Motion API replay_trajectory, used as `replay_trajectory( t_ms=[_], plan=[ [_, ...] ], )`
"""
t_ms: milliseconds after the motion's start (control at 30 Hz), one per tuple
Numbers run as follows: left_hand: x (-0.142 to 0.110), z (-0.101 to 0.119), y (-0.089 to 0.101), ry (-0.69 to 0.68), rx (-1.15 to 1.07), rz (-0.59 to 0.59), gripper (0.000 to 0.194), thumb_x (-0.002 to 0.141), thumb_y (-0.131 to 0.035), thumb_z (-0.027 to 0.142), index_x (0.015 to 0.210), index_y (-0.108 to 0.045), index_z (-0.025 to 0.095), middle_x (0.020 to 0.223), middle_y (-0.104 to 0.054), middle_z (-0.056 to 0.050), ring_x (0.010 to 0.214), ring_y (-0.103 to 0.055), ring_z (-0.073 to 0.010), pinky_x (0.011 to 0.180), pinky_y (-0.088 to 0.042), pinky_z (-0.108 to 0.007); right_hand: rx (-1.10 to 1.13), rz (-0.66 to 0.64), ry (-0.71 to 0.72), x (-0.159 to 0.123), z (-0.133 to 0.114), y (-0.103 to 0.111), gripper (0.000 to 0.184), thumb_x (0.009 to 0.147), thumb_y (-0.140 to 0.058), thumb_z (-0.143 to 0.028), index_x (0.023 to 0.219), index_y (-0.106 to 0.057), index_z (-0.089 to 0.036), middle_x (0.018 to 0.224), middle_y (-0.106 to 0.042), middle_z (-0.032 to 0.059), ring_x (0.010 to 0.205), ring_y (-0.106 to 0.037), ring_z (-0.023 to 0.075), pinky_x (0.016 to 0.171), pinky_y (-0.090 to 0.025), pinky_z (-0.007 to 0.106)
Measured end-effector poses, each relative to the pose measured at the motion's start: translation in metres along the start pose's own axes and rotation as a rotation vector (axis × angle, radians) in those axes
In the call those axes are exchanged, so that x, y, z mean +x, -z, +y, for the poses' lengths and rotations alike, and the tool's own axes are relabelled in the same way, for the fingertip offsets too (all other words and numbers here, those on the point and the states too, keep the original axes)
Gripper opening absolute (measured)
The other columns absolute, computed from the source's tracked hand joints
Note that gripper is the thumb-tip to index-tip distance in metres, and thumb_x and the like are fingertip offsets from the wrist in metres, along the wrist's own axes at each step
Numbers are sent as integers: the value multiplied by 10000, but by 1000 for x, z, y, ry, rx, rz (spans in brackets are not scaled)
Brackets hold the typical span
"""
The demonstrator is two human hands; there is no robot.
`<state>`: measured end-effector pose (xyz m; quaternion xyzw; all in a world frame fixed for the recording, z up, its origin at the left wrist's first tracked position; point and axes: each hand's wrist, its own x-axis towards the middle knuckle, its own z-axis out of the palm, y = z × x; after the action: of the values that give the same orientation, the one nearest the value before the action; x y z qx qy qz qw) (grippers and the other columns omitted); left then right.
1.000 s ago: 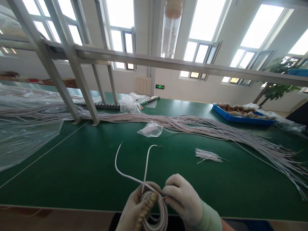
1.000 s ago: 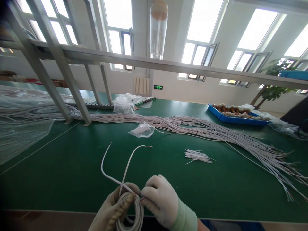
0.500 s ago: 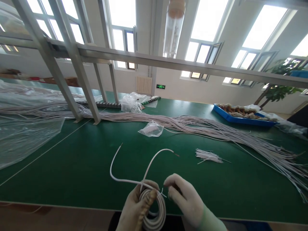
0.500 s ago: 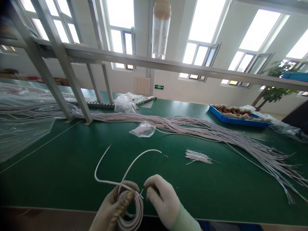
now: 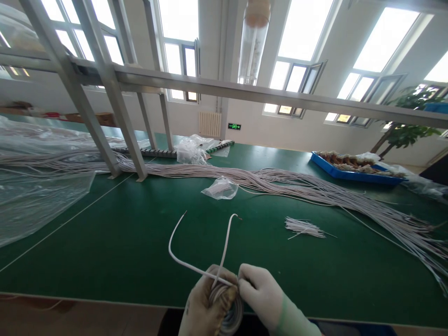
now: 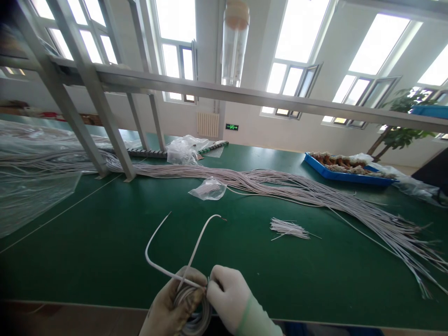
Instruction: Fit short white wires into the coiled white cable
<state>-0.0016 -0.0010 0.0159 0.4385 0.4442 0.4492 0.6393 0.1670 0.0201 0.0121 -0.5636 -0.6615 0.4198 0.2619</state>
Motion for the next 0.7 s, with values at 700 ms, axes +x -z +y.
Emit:
replay_trajectory(
  t_ms=[700],
  plan=[
    [8, -7, 8, 64, -328, -33, 335, 721, -883, 471, 831, -730, 194, 758, -606, 1, 737, -512, -149, 706, -396, -251, -183, 101, 540, -5, 15, 1, 316, 1074, -402, -420, 913, -581, -215, 875, -553, 31, 784, -530, 192, 706, -416, 319]
  ],
)
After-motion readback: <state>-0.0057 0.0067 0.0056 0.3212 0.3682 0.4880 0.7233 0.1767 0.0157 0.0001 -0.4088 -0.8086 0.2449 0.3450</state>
